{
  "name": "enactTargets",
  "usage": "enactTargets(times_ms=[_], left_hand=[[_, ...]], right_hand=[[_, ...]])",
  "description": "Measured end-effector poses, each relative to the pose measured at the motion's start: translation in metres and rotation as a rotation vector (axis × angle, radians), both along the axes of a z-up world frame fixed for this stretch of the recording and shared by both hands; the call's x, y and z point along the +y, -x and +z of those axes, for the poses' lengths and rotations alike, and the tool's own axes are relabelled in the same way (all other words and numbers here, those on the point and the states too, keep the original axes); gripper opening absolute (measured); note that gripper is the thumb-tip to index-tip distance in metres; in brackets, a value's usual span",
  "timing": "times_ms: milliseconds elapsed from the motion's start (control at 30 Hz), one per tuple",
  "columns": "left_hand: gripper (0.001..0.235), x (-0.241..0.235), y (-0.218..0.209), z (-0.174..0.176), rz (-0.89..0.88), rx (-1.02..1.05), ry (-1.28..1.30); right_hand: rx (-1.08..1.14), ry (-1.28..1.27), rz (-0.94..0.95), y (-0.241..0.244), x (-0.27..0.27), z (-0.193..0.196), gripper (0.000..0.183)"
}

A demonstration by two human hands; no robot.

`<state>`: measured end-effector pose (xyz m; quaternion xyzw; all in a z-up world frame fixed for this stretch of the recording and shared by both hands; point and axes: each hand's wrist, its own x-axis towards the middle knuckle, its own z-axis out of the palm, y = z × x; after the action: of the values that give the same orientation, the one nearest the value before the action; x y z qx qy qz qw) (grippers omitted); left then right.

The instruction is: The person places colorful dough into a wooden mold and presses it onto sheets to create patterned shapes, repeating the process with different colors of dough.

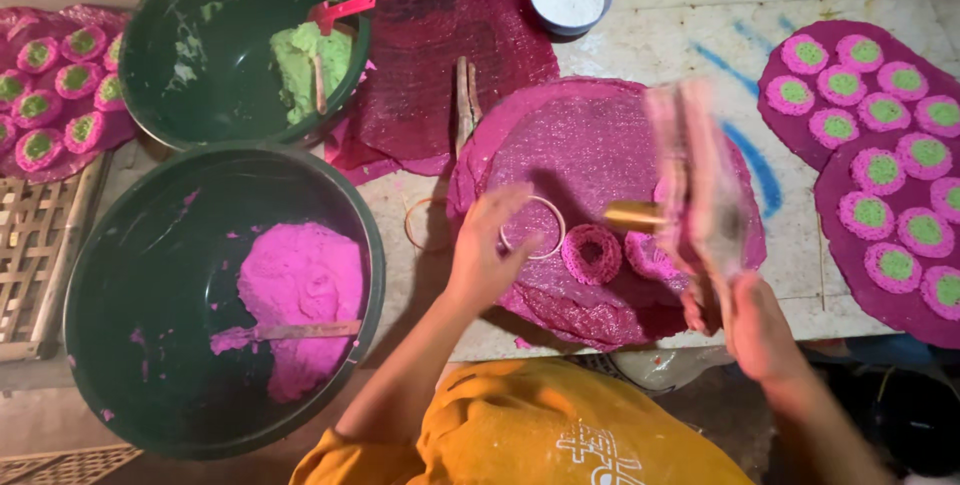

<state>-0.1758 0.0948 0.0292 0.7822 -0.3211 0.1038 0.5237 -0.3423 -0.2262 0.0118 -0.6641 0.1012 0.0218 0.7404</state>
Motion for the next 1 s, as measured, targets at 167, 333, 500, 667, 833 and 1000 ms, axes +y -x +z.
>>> enactTargets(times_ms=[167,333,500,667,833,1000], left_hand=[[0.037,-0.053,-0.047,0.016,-0.503,1.077,1.294],[0.033,-0.057,-0.064,0.012,-0.332,0.993,1.578],[0.036,-0.032,-0.082,0.007,-0.24,0.912,1.615],[0.035,-0.027,-0.078,-0.014,-0.179,0.934,1.628],[0.034,-0.06,-0.08,-0.039,-0.169,1.041,1.738],[0.034,-0.082,-0.1,-0.036,-0.204,0.924,1.681]], right_hand=[[0.6,0.429,0.456,-0.074,0.013,0.053,0.078],[0.562,0.663,0.534,-0.129,0.035,0.094,0.081],[0.237,0.905,0.487,-0.146,0.077,0.097,0.074],[0.335,1.02,0.538,-0.146,0.088,0.098,0.08],[0.384,1.108,0.504,-0.141,0.072,0.106,0.074],[0.198,1.276,0.393,-0.144,0.063,0.104,0.061]])
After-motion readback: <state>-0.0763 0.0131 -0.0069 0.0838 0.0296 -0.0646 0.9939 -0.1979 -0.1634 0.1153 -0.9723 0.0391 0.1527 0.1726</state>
